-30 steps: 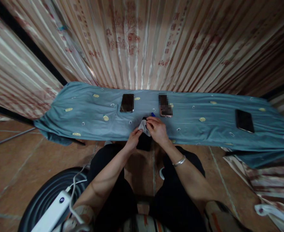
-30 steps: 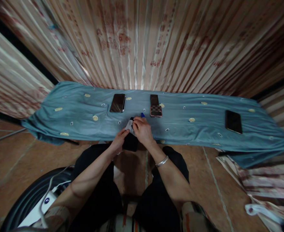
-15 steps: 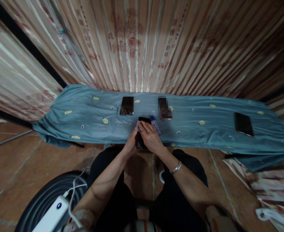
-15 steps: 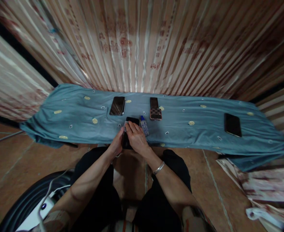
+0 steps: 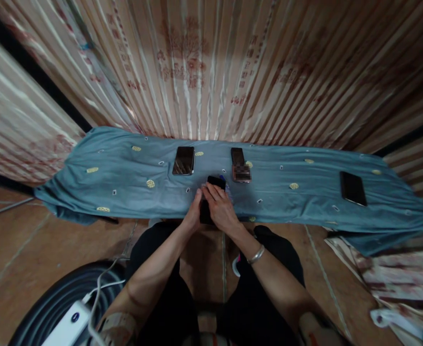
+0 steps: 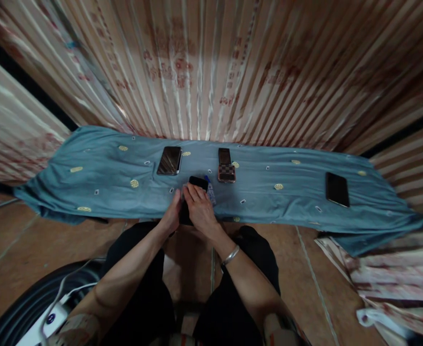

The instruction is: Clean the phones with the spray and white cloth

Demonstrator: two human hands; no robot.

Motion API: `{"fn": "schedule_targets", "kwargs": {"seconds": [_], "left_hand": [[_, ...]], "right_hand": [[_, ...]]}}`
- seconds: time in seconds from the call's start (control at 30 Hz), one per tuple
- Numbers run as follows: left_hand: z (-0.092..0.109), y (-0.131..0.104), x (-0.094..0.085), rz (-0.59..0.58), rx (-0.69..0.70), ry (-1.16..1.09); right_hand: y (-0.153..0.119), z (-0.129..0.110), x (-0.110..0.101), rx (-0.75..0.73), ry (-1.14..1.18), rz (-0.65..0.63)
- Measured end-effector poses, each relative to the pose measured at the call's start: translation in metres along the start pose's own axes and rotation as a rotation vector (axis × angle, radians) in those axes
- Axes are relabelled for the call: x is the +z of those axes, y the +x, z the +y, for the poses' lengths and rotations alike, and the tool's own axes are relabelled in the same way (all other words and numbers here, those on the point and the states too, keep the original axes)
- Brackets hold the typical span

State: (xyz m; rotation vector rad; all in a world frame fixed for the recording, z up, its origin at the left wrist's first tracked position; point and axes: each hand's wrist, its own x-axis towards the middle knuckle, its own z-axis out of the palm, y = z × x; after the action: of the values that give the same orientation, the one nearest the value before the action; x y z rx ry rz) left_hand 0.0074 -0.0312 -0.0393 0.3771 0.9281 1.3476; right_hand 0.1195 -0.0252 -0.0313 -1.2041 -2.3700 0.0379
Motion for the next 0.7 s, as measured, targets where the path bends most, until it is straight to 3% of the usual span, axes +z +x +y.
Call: {"fn": "schedule_targets", "kwargs": {"seconds": [0.23,0.5,0.7], "left_hand": [[0.004,-0.001,0.021,0.012,0.012,0.136],[0.007,0.006,0.018,-0.108,-0.013,0.091],[0.012,0.011,0.022,-0.089,-0.024,0.06]], "right_hand": [[0.014,0.016,-0.008,0.132,-0.029,0.07],[0.011,0.033,-0.01,0.195,-0.008,0.128],[0.012,0.034,-0.013,0.178,0.005,0.132]]}}
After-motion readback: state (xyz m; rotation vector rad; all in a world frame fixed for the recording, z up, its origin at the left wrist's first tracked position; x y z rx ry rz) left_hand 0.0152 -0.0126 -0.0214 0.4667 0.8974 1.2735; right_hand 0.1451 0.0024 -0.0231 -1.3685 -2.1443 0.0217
